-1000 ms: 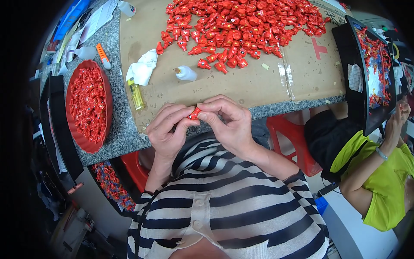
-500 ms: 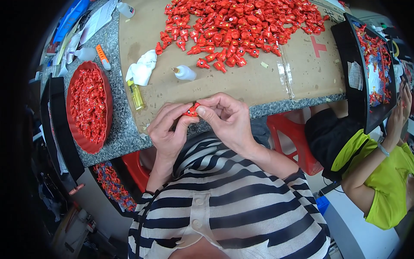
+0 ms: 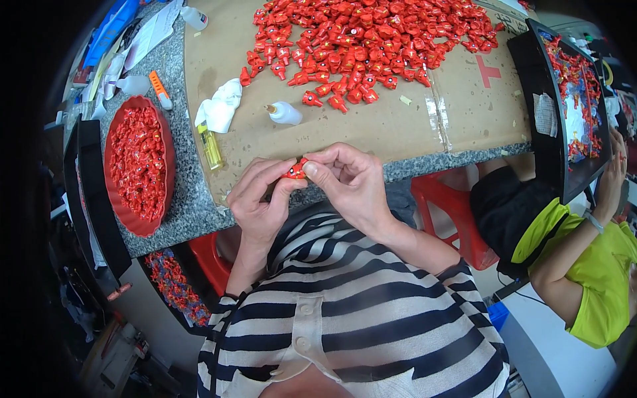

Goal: The person assembles plastic toy pieces by applying glue to the components with a glue bottle and pressing the parts together by hand.

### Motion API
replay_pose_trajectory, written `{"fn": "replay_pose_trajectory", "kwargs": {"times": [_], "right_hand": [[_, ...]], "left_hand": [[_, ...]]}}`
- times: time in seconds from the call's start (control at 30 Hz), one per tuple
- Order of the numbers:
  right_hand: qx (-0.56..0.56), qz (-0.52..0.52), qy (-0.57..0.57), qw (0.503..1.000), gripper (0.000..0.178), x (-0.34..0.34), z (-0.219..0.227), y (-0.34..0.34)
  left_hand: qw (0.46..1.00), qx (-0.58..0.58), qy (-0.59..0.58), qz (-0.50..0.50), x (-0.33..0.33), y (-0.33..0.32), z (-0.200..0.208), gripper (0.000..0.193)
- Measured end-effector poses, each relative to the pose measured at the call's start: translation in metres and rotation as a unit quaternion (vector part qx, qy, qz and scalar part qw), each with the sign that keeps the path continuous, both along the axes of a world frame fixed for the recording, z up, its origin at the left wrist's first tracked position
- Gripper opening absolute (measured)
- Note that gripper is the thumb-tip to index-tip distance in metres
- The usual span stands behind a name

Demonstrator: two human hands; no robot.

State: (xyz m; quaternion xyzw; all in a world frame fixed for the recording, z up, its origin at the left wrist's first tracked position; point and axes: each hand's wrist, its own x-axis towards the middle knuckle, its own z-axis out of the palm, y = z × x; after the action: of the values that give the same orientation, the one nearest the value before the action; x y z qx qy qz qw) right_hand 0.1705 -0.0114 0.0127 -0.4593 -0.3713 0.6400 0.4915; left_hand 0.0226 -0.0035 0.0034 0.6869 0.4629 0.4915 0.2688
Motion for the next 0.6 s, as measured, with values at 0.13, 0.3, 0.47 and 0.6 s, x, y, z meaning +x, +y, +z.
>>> {"fn": "replay_pose_trajectory", "kwargs": {"times": [0.13, 0.3, 0.47, 0.6], "right_hand": [[-0.021, 0.005, 0.019, 1.0, 0.009, 0.001, 0.0, 0.001], [-0.053, 0.045, 0.031, 0.997, 0.011, 0.008, 0.001, 0.009], [-0.09, 0.059, 0.072, 0.992, 0.01, 0.012, 0.0, 0.012], [-0.088, 0.067, 0.093, 0.989, 0.011, 0.013, 0.001, 0.013]], "left_hand": [[1.0, -0.014, -0.012, -0.008, -0.001, 0.0, -0.001, 0.023], [0.978, -0.144, -0.144, -0.039, -0.005, -0.003, -0.006, 0.022], [0.921, -0.267, -0.268, -0.093, -0.008, -0.001, 0.006, 0.02], [0.915, -0.283, -0.265, -0.111, -0.012, -0.001, 0.003, 0.021]]}}
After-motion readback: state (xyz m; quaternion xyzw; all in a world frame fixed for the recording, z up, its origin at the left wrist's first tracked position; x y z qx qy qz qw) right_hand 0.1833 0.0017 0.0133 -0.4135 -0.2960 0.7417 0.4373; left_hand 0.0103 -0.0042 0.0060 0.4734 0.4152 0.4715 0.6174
